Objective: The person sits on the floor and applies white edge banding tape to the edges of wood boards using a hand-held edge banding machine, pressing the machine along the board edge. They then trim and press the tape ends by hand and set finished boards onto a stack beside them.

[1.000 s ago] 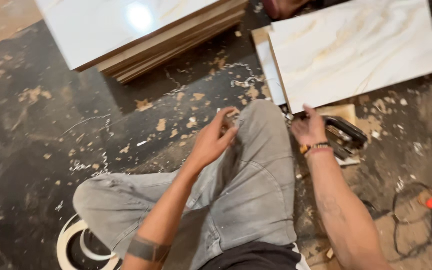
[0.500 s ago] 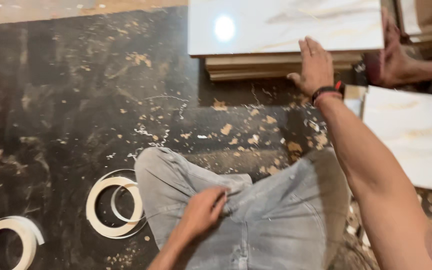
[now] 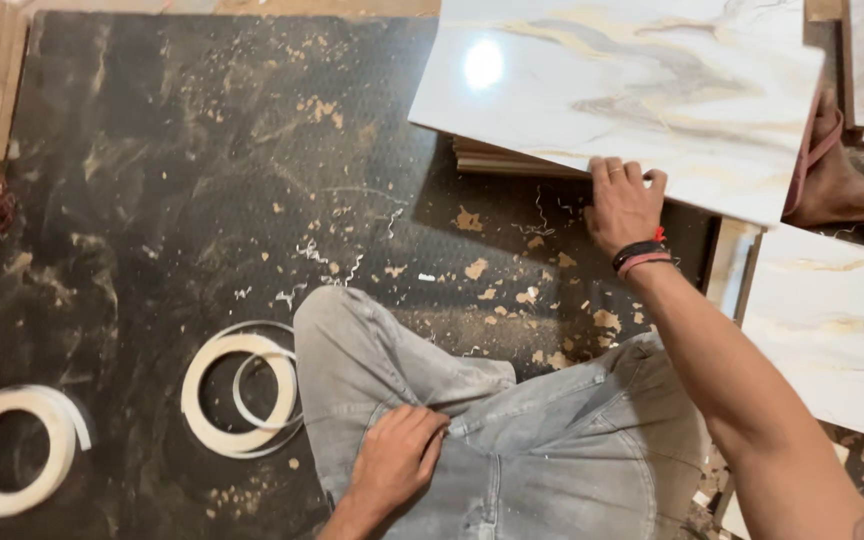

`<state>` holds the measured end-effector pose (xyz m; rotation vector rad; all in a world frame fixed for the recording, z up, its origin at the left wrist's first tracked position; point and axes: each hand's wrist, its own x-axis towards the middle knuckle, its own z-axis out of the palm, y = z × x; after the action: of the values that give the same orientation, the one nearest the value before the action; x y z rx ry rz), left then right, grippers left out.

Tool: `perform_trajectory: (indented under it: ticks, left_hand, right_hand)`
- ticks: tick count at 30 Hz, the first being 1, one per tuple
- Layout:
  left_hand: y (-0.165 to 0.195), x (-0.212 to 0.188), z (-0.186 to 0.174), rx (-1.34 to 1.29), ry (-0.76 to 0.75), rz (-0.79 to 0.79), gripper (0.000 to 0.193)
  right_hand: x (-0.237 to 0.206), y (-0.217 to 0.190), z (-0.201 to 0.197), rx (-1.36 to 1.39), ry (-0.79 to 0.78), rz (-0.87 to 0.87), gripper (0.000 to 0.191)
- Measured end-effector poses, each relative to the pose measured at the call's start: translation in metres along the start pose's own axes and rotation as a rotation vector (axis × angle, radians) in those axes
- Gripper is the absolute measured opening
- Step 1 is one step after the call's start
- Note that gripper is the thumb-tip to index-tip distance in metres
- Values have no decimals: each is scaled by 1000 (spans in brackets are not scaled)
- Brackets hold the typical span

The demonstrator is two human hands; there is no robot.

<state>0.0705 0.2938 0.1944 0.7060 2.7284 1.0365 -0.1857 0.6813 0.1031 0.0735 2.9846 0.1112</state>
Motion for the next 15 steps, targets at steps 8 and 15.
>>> perform_trajectory:
  ticks: [8, 15]
  left_hand:
    - [4, -4, -1, 36, 17, -49, 18]
    - [-14, -22, 3, 19, 96, 57, 24]
  right_hand:
    - [16, 7, -3, -209, 344, 2, 96]
    - [-95, 10, -74, 65, 185, -423, 67]
